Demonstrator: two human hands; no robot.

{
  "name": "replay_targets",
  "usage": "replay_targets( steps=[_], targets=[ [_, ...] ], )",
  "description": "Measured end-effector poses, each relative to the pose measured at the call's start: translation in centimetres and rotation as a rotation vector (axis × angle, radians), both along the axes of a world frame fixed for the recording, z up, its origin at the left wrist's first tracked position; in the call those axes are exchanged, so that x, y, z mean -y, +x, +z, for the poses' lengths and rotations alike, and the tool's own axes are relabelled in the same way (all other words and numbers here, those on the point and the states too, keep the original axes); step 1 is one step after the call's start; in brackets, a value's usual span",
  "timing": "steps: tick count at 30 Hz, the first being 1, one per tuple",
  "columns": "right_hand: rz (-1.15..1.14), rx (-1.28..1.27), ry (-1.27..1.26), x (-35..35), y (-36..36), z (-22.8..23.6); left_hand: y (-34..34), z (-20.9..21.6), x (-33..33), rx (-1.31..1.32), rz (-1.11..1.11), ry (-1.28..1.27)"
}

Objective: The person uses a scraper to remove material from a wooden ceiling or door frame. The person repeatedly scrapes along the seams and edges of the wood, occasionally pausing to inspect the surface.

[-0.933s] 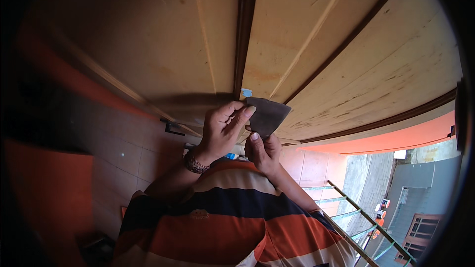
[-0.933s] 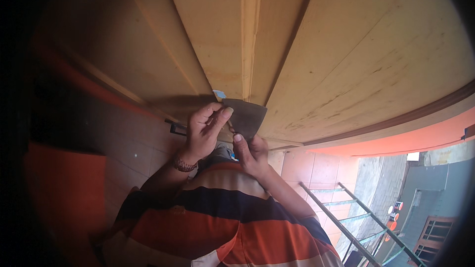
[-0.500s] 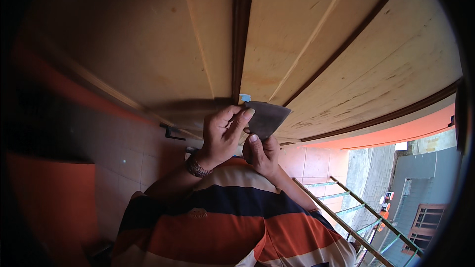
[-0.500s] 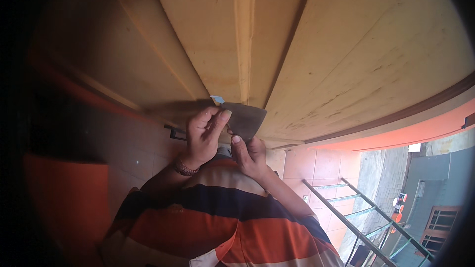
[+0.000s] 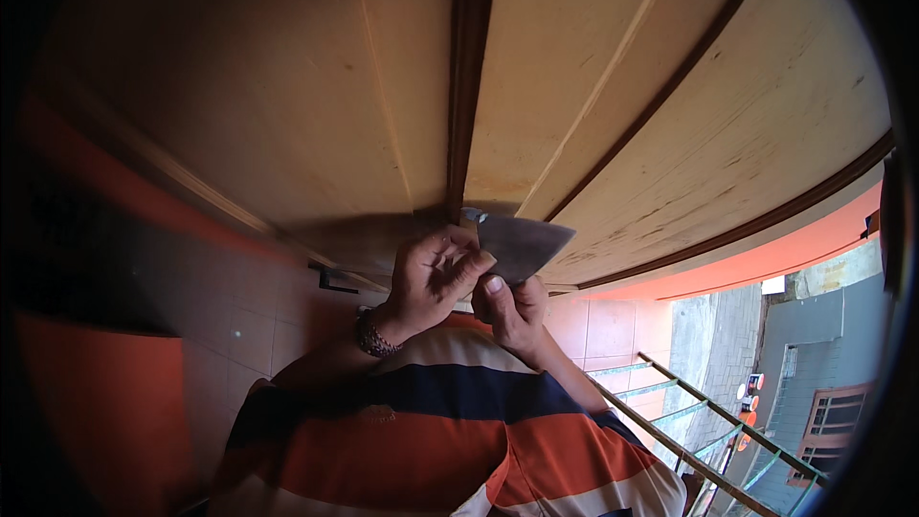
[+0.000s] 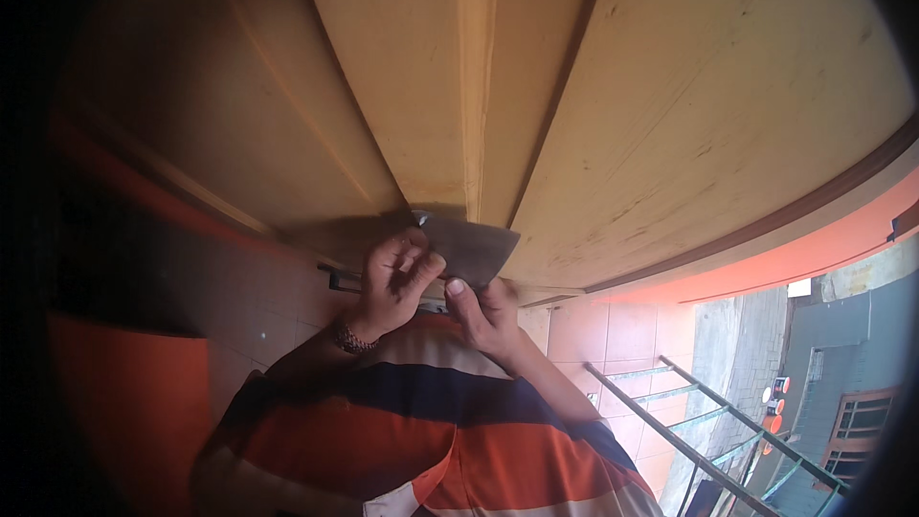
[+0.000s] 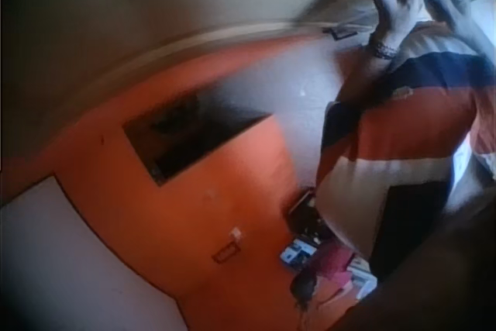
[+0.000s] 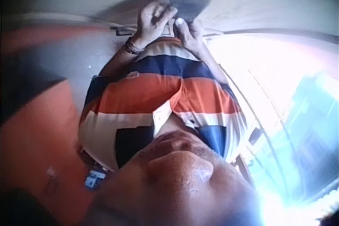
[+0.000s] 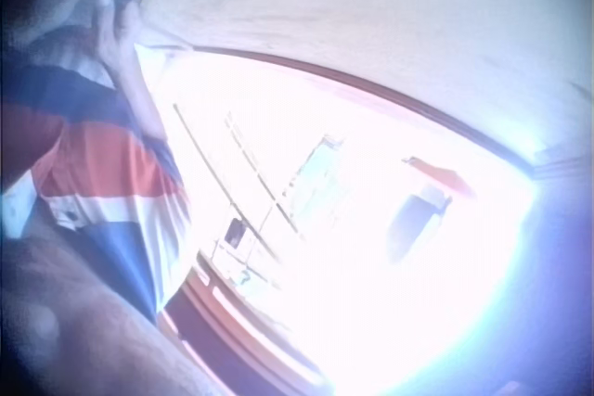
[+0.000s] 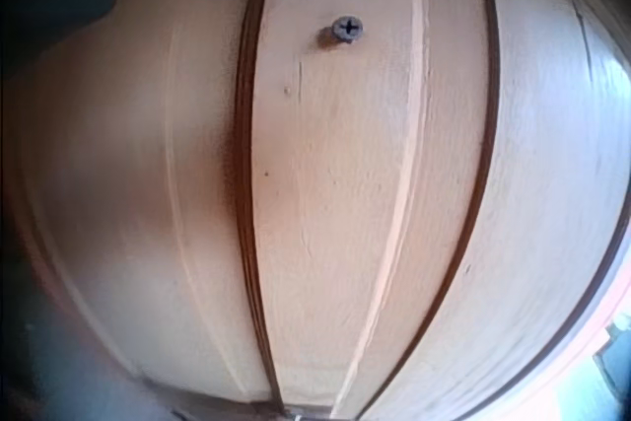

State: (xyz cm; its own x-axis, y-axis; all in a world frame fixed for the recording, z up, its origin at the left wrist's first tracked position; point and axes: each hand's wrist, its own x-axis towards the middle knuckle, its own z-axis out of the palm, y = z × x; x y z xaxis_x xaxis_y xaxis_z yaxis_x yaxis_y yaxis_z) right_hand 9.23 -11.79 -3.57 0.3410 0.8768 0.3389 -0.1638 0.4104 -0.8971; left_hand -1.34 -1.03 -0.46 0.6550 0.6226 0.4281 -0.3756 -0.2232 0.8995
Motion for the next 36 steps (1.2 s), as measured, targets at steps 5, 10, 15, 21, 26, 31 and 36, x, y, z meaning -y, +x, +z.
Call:
replay_targets(
  steps=[5,10,15,21,26,31,36],
  targets=[
    [-0.080,0.235,-0.138,2.0,0.3,-2.5,-0.7,1.5,0.5,0.059,0.021,-0.131],
    [-0.111,0.170,-0.155,2.4,-0.2,-2.2,-1.8,2.5,-0.2,0.061,0.225,-0.146],
    [-0.076,-0.094,-0.206,1.4,-0.6,-1.8,-2.8,2.2,-0.8,-0.314,0.123,0.158],
    [-0.043,-0.244,-0.161,0.1,-2.7,-2.1,-1.3,0.4,-1.1,-0.196,0.002,0.003],
    [-0.167,-0.251,-0.138,-0.6,-3.4,-2.0,-0.7,0.0,-1.7,-0.204,0.017,0.105],
    [-0.213,-0.181,-0.152,-1.2,-3.1,-1.5,-0.1,-0.4,-1.8,-0.121,0.032,0.064],
    [-0.197,-0.193,-0.117,-1.6,-2.9,-1.5,-0.1,-0.6,-2.0,-0.114,0.022,0.027]
  ],
)
